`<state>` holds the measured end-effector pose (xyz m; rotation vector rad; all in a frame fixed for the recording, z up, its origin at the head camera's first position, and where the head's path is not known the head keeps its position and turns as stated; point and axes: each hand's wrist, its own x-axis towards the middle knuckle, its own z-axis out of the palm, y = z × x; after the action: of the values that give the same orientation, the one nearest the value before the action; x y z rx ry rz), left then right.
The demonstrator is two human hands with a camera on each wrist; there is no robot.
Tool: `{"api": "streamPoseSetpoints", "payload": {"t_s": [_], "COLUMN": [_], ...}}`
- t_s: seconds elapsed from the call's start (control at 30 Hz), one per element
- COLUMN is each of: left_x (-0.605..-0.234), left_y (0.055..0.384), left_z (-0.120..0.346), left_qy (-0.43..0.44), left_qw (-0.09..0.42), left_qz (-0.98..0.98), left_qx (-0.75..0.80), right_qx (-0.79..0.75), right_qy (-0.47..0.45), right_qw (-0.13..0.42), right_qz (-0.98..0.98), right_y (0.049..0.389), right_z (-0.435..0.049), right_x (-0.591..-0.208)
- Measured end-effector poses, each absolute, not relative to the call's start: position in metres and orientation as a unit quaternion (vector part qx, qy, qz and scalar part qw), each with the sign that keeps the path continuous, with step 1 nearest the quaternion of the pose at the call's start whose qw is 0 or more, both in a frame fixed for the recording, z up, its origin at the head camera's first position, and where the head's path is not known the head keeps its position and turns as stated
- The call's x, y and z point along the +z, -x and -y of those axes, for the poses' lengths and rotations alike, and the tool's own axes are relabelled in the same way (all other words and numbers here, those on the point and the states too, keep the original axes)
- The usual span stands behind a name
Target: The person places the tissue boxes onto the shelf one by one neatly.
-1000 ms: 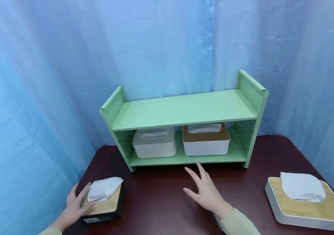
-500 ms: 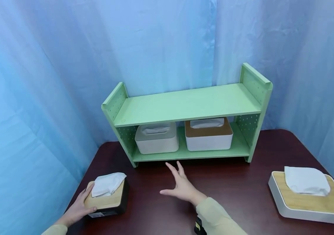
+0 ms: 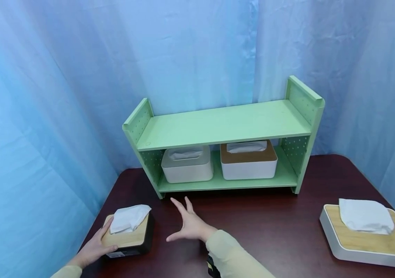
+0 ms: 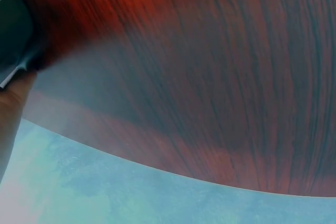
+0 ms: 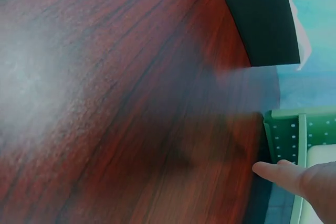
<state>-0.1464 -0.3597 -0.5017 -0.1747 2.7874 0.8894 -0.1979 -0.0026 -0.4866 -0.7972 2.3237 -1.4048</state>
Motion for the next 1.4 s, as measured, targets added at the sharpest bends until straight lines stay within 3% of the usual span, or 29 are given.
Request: {"api": "streamPoseSetpoints", "payload": {"t_s": [0.93,1.4], "left_x": [-0.511,-0.513], "left_y": [0.153,0.154], "left_z": [0.291,0.248], "left_qy": [0.025,0.007], "left_qw": [0.059,0.038], "left_qz": [-0.934,-0.928], "left_qx": [0.352,0.370], "right_qx": [-0.457,-0.436], "right_qy": [0.290,0.282], "right_qw": [0.154,0.111], "right_qz": [-0.827,-0.847], "right_y": [0.182,0.183], "right_z": [0.023,0.014], "right_x": [-0.510,-0.522]}}
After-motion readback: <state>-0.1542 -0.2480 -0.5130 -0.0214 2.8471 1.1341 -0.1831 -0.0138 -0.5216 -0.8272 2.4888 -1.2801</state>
